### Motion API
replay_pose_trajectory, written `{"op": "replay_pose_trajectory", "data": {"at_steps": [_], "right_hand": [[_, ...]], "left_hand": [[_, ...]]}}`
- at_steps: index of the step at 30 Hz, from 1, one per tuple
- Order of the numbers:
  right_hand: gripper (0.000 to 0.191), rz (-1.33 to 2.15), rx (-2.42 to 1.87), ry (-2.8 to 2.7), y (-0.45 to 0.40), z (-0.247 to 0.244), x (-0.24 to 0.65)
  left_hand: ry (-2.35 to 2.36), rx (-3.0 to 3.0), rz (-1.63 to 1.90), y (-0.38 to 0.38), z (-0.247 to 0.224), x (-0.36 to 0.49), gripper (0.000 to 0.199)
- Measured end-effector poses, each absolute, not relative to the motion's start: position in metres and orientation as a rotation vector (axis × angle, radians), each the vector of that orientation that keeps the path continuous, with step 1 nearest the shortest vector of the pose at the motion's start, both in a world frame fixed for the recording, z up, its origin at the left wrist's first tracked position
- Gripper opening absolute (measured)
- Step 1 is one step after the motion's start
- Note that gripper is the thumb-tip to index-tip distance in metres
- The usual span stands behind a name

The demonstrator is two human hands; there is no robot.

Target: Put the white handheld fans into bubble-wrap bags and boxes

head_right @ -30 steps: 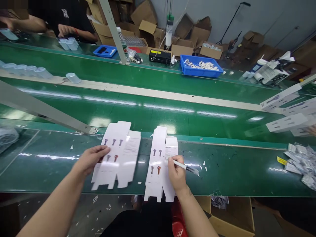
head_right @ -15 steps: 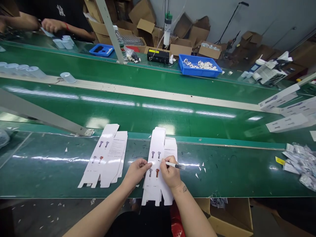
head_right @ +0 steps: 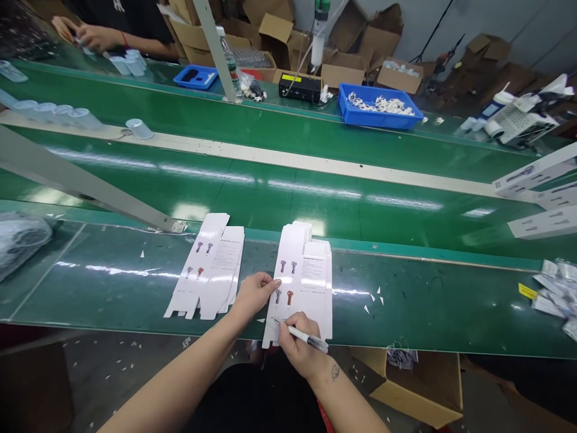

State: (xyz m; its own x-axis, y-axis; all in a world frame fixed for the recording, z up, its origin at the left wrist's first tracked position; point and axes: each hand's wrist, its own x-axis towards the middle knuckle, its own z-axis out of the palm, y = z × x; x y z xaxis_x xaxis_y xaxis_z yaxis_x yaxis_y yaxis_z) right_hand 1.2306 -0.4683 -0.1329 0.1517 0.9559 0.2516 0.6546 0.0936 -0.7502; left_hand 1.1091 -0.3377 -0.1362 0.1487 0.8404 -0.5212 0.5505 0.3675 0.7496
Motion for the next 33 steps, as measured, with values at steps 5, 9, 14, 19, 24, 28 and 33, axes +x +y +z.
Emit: {"op": "replay_pose_trajectory", "data": {"at_steps": [5,9,14,19,24,28,33], "right_hand": [[0.017,0.522,-1.623,-1.531,-0.468,-0.133,1.229],[0.017,0.637,-1.589,-1.185,-0.47,-0.125,1.239],[0.015,0.511,-1.64,-0.984,-0.441,-0.124,1.267],[0.015,0.482,-1.661,-1.133,-0.412,-0.138,1.274],[0.016,0.557,-1.702,-1.205,-0.407,-0.145,1.267],[0.015,0.523,-1.723,-1.266,-0.404,-0.145,1.268],[0.011,0.429,-1.65,-1.179,-0.417,-0.134,1.269]], "left_hand": [[1.402,1.072,0.358,-0.339,-0.138,1.112,0.027],[1.229,0.893,0.46,-0.326,-0.127,1.089,0.037],[1.503,0.964,0.539,-0.278,-0.11,0.999,0.042],[2.04,1.526,0.49,-0.263,-0.102,0.97,0.031],[1.473,1.26,0.364,-0.317,-0.121,1.057,0.036],[1.333,1.063,0.377,-0.351,-0.144,1.104,0.034],[1.35,1.02,0.448,-0.353,-0.145,1.103,0.033]]}}
